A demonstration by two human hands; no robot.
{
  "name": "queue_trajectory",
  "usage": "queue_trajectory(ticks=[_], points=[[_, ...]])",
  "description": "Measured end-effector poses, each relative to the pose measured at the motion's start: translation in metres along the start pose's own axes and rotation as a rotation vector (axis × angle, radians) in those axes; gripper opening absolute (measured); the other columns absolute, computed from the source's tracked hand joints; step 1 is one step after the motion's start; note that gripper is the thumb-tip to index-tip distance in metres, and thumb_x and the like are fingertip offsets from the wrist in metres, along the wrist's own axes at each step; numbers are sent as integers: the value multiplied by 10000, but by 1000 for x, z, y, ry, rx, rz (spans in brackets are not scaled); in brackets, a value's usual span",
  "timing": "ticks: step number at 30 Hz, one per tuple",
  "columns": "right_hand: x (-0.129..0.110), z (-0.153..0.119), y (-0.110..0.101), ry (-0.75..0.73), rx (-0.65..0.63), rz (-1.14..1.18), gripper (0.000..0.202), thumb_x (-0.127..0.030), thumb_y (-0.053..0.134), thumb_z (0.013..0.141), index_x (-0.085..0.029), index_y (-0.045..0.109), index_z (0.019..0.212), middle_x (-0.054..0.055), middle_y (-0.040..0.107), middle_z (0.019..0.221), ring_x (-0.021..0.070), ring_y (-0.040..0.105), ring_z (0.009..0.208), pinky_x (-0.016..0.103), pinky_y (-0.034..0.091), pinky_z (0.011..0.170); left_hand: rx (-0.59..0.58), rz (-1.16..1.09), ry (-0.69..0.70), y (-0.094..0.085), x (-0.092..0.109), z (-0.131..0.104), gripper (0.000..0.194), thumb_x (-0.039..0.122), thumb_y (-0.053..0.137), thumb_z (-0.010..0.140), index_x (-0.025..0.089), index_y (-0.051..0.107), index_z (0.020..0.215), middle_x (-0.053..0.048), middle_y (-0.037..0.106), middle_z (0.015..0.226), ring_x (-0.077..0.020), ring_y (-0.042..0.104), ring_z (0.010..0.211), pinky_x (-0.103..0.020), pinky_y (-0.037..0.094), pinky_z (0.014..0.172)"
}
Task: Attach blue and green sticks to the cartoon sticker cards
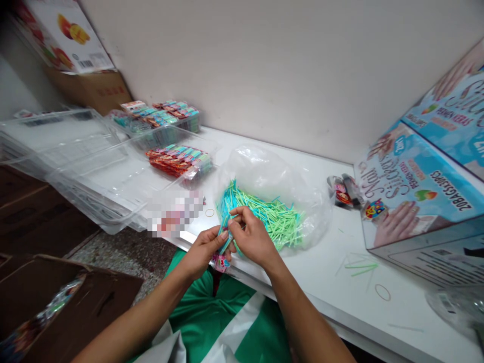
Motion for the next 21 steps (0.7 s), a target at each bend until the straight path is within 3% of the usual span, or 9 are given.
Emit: queue_trajectory(ticks=[5, 10, 14, 21], points=[[-8, 1, -4, -53, 24, -100, 220, -383, 450, 869, -196, 536, 789, -15, 538, 697, 112, 494, 620, 233, 406, 598, 0, 19, -14, -1, -1, -1, 364, 486, 556, 792, 122, 564, 776, -34, 622, 663, -100, 541, 492, -200, 403, 465], [-9, 0, -13, -51, 87, -169, 173, -308, 481, 836, -197, 527, 711, -37, 478, 598, 106, 443, 550, 226, 359, 537, -10, 0, -39, 0, -4, -1, 369, 491, 569, 782, 124, 578, 819, -44, 647, 694, -109, 566, 509, -206, 420, 483], [-10, -3, -17, -46, 65, -239, 142, -256, 501, 807, -202, 520, 677, -44, 492, 562, 105, 451, 527, 228, 350, 522, -13, -13, -32, -1, -2, -1, 362, 469, 565, 794, 125, 594, 901, -55, 665, 722, -115, 586, 527, -210, 434, 509], [-13, -3, -9, -60, -11, -99, 206, -315, 521, 831, -200, 605, 980, 17, 632, 838, 144, 573, 745, 259, 443, 677, -54, -26, -66, 0, -6, 0, 345, 447, 558, 807, 115, 597, 895, -66, 662, 717, -105, 573, 503, -200, 432, 483]])
Point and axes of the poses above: each hand's wrist, its own z-axis towards the middle knuckle, its own y-axis out of the palm, x = y × z, the point moved 8 cm from there along z, towards the middle knuckle
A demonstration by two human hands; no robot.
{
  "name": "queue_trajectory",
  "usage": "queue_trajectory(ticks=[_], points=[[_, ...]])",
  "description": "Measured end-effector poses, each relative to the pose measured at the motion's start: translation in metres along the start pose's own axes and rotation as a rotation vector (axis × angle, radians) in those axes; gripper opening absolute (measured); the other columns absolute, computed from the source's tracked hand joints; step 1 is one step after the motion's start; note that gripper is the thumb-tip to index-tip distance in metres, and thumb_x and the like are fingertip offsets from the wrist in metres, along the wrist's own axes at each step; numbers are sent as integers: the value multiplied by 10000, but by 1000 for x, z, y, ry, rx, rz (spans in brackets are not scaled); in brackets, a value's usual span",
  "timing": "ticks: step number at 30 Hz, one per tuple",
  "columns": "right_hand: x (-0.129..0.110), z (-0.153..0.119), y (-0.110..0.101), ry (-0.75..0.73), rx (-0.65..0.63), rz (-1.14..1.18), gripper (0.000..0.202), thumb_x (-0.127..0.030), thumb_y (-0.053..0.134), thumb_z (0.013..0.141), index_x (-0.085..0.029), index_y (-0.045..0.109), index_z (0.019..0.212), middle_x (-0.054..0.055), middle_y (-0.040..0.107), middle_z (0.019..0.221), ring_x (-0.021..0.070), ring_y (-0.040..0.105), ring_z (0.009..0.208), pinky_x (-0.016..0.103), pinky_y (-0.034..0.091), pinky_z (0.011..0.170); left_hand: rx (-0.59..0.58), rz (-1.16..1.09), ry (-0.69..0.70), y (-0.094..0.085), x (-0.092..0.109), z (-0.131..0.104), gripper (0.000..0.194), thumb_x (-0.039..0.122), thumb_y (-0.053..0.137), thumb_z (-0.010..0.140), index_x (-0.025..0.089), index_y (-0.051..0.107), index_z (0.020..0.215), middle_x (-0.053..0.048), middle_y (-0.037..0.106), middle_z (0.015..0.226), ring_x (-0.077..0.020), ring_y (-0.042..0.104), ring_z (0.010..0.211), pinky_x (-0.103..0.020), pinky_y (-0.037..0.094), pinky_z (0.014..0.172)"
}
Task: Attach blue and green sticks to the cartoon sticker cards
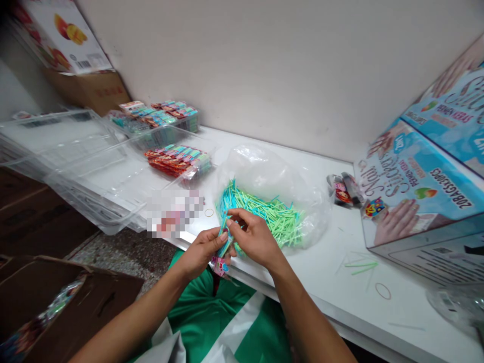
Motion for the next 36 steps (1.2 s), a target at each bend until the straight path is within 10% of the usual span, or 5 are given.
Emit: queue_trajectory(ticks=[15, 25, 30, 36], points=[[1, 0, -7, 8, -53, -66, 186, -356, 511, 844, -200, 613, 841, 3, 615, 741, 139, 551, 691, 257, 417, 613, -9, 81, 7, -2, 3, -1, 384, 477, 530, 815, 114, 592, 926, -77, 661, 726, -123, 588, 529, -200, 436, 463], [-16, 11, -52, -149, 426, 306, 152, -360, 415, 901, -241, 502, 939, 6, 584, 866, 131, 569, 762, 282, 458, 716, 70, 175, 50, -14, 15, 3, 354, 486, 536, 806, 137, 542, 865, -61, 664, 793, -136, 618, 620, -215, 458, 519], [2, 7, -22, -8, 130, 132, 171, -348, 537, 841, -227, 539, 962, -63, 380, 584, 91, 367, 496, 217, 317, 463, 145, 130, 155, -29, 28, 8, 348, 480, 552, 800, 152, 537, 916, -53, 659, 838, -145, 632, 682, -262, 506, 608], [-7, 3, -3, -134, 115, 22, 170, -304, 551, 844, -182, 656, 789, 5, 581, 735, 122, 518, 686, 249, 394, 642, 103, 149, 215, -26, 40, 7, 345, 442, 575, 798, 149, 577, 980, -44, 643, 833, -162, 622, 760, -268, 513, 650]])
Point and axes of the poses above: each hand's wrist, its own z-axis towards the middle knuckle, its own y-axis out of the palm, x = y × z, the point moved 8 cm from there along z, towards the middle knuckle
